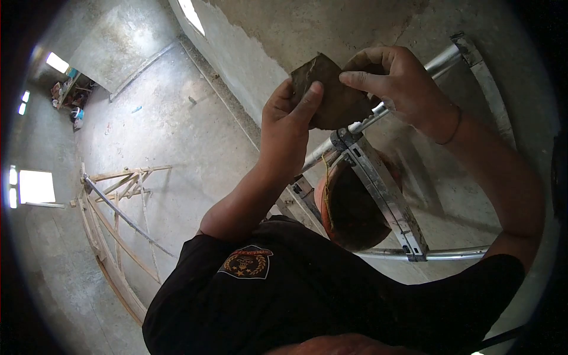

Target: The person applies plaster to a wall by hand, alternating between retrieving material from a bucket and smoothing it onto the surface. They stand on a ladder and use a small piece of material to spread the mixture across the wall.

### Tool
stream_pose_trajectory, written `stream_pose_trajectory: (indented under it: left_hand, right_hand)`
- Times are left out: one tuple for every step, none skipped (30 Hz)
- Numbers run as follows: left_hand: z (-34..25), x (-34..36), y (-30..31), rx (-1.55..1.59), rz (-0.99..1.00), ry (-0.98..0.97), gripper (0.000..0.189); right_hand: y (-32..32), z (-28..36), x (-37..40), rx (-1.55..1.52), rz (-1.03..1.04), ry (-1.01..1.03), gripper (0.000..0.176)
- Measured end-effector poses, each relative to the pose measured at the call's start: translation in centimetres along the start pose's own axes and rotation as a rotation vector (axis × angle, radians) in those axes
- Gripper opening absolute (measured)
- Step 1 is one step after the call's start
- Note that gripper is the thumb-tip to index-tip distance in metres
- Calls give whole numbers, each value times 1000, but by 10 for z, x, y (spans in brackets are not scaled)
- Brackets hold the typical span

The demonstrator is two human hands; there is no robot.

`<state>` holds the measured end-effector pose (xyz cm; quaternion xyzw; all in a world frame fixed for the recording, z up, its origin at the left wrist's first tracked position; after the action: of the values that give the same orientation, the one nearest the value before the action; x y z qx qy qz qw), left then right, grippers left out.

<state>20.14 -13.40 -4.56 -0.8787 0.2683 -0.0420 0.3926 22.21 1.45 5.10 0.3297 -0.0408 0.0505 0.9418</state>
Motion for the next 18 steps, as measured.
stream_pose_trajectory:
  left_hand:
    - [0, 2, 1, -12, -17, 16, 28]
    - [0, 3, 3, -24, -33, 32, 30]
    - [1, 3, 5, -25, -34, 34, 30]
    - [3, 2, 7, -14, -39, 21, 31]
    - [4, 2, 9, -3, -42, 9, 32]
    - [4, 2, 8, -3, -42, 11, 32]
    - [3, 3, 6, 20, -38, 5, 30]
    - [3, 3, 5, 44, -33, -1, 28]
    - [4, 3, 6, 43, -33, -1, 28]
    - [6, 3, 8, 51, -27, 8, 27]
    - [7, 2, 8, 59, -22, 18, 26]
    - [7, 3, 6, 59, -20, 19, 26]
    - [5, 5, 5, 33, -59, -9, 26]
    - [4, 6, 6, 7, -99, -36, 26]
    - [5, 6, 7, 8, -97, -34, 26]
    - [5, 6, 10, -37, -82, -77, 25]
    - [4, 6, 12, -83, -66, -121, 24]
    - [5, 7, 15, -84, -65, -119, 24]
  right_hand:
    - [1, 0, 0, 1, 0, 2, 38]
    - [1, 0, -1, -34, 8, 6, 37]
    - [0, -1, -1, -71, 18, 7, 37]
    - [0, -1, -1, -73, 19, 6, 37]
    - [-1, -1, -2, -87, 20, 15, 37]
    - [-1, -1, -2, -100, 20, 24, 38]
    - [-2, -1, -1, -101, 21, 23, 38]
    - [-5, -1, 0, -82, 42, 30, 38]
    - [-7, 0, 1, -62, 63, 38, 39]
    - [-7, 2, 2, -62, 62, 38, 39]
    - [-7, 4, 3, -49, 89, -11, 40]
    - [-8, 3, 5, -35, 116, -61, 41]
    - [-8, 1, 4, -36, 114, -62, 41]
    - [-7, -2, 1, -85, 101, -12, 41]
    - [-7, -1, 1, -133, 88, 36, 40]
    - [-6, -1, 1, -134, 85, 35, 40]
    - [-4, 1, 1, -130, 65, 37, 40]
    - [-3, 2, 1, -128, 46, 39, 40]
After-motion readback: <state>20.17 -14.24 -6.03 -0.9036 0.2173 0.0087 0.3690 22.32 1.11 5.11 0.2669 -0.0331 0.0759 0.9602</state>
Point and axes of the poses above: each hand's wrist, its own x-axis away from the middle knuckle, its own y-axis out of the back of the hand, z = x × y, the point moved 5 cm from there along -x, towards the middle knuckle, and after that the axes turned 4 degrees about z, right-handed, at the moved point
